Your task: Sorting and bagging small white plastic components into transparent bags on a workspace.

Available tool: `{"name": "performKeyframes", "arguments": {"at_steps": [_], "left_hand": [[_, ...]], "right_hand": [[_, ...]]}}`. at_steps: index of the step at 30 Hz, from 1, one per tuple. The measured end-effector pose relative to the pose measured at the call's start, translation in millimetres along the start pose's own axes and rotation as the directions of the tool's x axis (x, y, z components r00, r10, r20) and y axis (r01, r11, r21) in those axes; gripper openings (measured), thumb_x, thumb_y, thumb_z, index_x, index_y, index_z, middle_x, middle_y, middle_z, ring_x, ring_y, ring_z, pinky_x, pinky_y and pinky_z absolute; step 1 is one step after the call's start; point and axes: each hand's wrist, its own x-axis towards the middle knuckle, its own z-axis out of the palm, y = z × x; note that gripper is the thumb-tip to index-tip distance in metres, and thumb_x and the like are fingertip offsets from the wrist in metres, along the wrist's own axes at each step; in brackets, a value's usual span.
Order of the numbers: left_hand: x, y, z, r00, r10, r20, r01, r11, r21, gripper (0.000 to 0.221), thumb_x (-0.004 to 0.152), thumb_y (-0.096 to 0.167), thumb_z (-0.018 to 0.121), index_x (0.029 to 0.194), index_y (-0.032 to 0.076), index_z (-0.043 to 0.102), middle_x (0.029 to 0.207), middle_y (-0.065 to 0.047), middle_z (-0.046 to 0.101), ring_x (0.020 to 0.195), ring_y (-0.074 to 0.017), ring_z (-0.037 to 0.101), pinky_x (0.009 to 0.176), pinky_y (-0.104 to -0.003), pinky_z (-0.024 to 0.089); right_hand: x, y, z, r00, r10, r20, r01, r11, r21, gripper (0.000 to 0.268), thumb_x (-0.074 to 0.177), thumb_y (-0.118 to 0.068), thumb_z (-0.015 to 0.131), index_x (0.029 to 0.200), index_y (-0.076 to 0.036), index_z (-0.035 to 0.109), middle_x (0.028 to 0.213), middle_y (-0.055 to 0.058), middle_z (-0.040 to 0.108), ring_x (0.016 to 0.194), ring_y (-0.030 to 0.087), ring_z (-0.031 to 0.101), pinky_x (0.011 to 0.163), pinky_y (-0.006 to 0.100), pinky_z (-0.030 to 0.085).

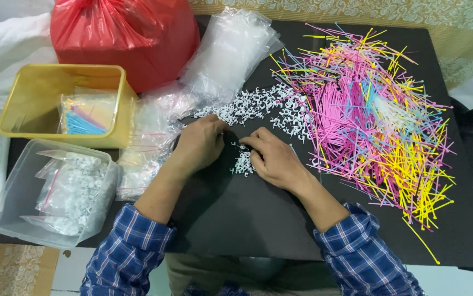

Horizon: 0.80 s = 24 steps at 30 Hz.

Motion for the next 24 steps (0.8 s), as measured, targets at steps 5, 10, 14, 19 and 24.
{"name": "performKeyframes", "arguments": {"at_steps": [5, 10, 14, 19, 24], "left_hand": [[0.7, 18.7, -7.6, 0.996, 0.043, 0.076, -0.038, 0.997, -0.064, 0.018, 0.080, 0.011, 0.070, 0.097, 0.009, 0.077, 0.087, -0.011, 0.071, 0.079, -0.0298, 0.073, 0.065, -0.037, 0.059], [1.5, 2.4, 9.9, 0.999, 0.033, 0.004, -0.033, 0.998, 0.056, 0.012, 0.082, 0.010, 0.068, 0.091, 0.011, 0.077, 0.082, -0.006, 0.070, 0.072, -0.0234, 0.072, 0.061, -0.030, 0.057], [-6.5, 32.4, -24.0, 0.991, -0.022, 0.133, 0.034, 0.996, -0.084, 0.029, 0.078, 0.002, 0.065, 0.106, 0.001, 0.072, 0.093, -0.017, 0.071, 0.083, -0.0330, 0.073, 0.065, -0.037, 0.060], [-15.1, 61.9, -56.6, 0.911, -0.044, 0.410, 0.139, 0.969, -0.205, 0.055, 0.070, 0.002, 0.073, 0.124, -0.003, 0.065, 0.102, -0.022, 0.070, 0.094, -0.0373, 0.073, 0.072, -0.040, 0.062], [-11.1, 58.6, -26.8, 0.924, -0.001, 0.383, 0.096, 0.969, -0.229, 0.050, 0.072, -0.002, 0.074, 0.121, -0.008, 0.067, 0.095, -0.022, 0.070, 0.083, -0.0336, 0.076, 0.062, -0.033, 0.062]], "right_hand": [[1.5, 8.7, 3.6, 1.000, -0.008, -0.003, 0.008, 1.000, -0.015, 0.040, 0.091, -0.012, 0.048, 0.123, -0.007, 0.072, 0.103, 0.012, 0.064, 0.090, 0.033, 0.069, 0.068, 0.041, 0.058], [0.0, -4.4, -8.7, 0.999, 0.019, 0.026, -0.019, 1.000, 0.009, 0.035, 0.089, -0.010, 0.050, 0.113, -0.005, 0.075, 0.098, 0.013, 0.067, 0.086, 0.033, 0.070, 0.066, 0.040, 0.057], [-1.6, -8.4, -32.1, 0.987, 0.095, 0.129, -0.111, 0.986, 0.123, 0.048, 0.078, -0.008, 0.065, 0.125, 0.003, 0.069, 0.104, 0.019, 0.068, 0.092, 0.033, 0.069, 0.073, 0.040, 0.058], [-6.1, -13.4, -37.0, 0.940, 0.186, 0.285, -0.204, 0.978, 0.033, 0.070, 0.069, -0.010, 0.074, 0.135, 0.007, 0.061, 0.113, 0.021, 0.064, 0.095, 0.030, 0.068, 0.078, 0.041, 0.060], [-3.7, -14.6, -23.7, 0.942, 0.198, 0.270, -0.225, 0.972, 0.070, 0.054, 0.079, 0.001, 0.068, 0.132, 0.008, 0.063, 0.106, 0.020, 0.065, 0.090, 0.027, 0.071, 0.071, 0.033, 0.062]]}}
